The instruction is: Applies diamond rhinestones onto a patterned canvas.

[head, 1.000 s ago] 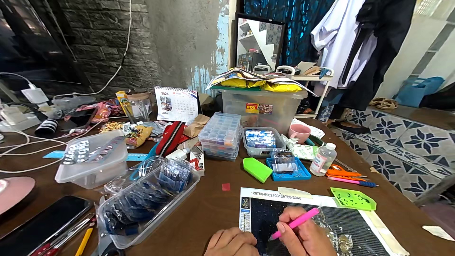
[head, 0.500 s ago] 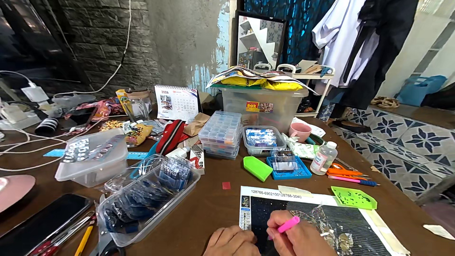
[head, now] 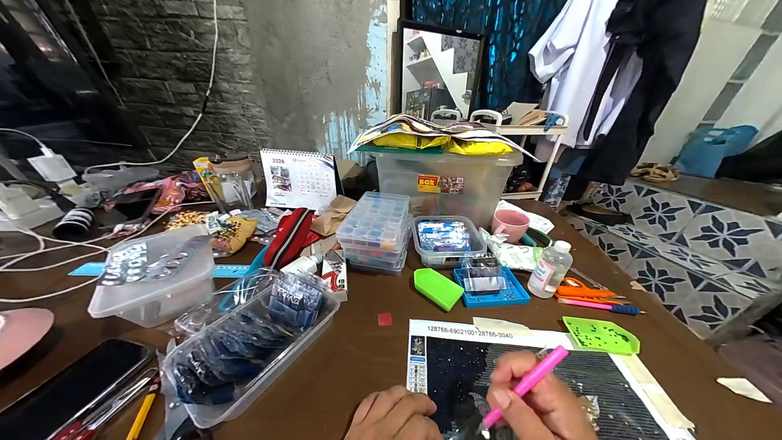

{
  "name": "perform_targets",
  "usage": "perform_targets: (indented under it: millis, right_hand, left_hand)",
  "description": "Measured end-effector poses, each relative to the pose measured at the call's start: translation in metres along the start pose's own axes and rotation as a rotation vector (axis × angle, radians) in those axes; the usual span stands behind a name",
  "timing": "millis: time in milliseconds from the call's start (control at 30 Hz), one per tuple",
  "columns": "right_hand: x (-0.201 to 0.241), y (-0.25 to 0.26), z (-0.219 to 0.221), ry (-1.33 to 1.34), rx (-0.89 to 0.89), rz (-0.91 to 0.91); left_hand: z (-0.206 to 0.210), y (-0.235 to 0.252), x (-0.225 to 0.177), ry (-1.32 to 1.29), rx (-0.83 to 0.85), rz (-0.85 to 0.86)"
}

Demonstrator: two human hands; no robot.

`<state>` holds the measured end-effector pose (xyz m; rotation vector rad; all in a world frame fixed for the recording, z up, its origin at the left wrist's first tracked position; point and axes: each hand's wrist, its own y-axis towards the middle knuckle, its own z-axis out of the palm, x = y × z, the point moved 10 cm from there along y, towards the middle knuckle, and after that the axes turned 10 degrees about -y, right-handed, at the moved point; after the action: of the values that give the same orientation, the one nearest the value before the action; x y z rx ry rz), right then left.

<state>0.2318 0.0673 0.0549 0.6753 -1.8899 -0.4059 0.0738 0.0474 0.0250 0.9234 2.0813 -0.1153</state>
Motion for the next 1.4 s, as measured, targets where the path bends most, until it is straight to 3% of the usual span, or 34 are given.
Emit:
perform_targets:
  millis: [167, 633, 1200, 1400]
  right_hand:
    - [0.018, -0.003, 0.014, -0.039, 0.128, -0.16]
    - [0.028, -0.005, 0.019, -0.083, 0.172, -0.243]
    - [0.032, -0.006, 0.022, -0.116, 0.172, -0.289]
    - [0.021, -0.004, 0.018, -0.017, 0.16, -0.161]
  left_hand:
    - [0.0, 0.0, 0.0, 0.004, 0.003, 0.011]
    - [0.0, -0.001, 0.0, 0.018, -0.01, 0.032]
    - [0.0, -0.001, 0.0, 0.011, -0.014, 0.025]
    - [0.0, -0.001, 0.0, 0.009, -0.015, 0.025]
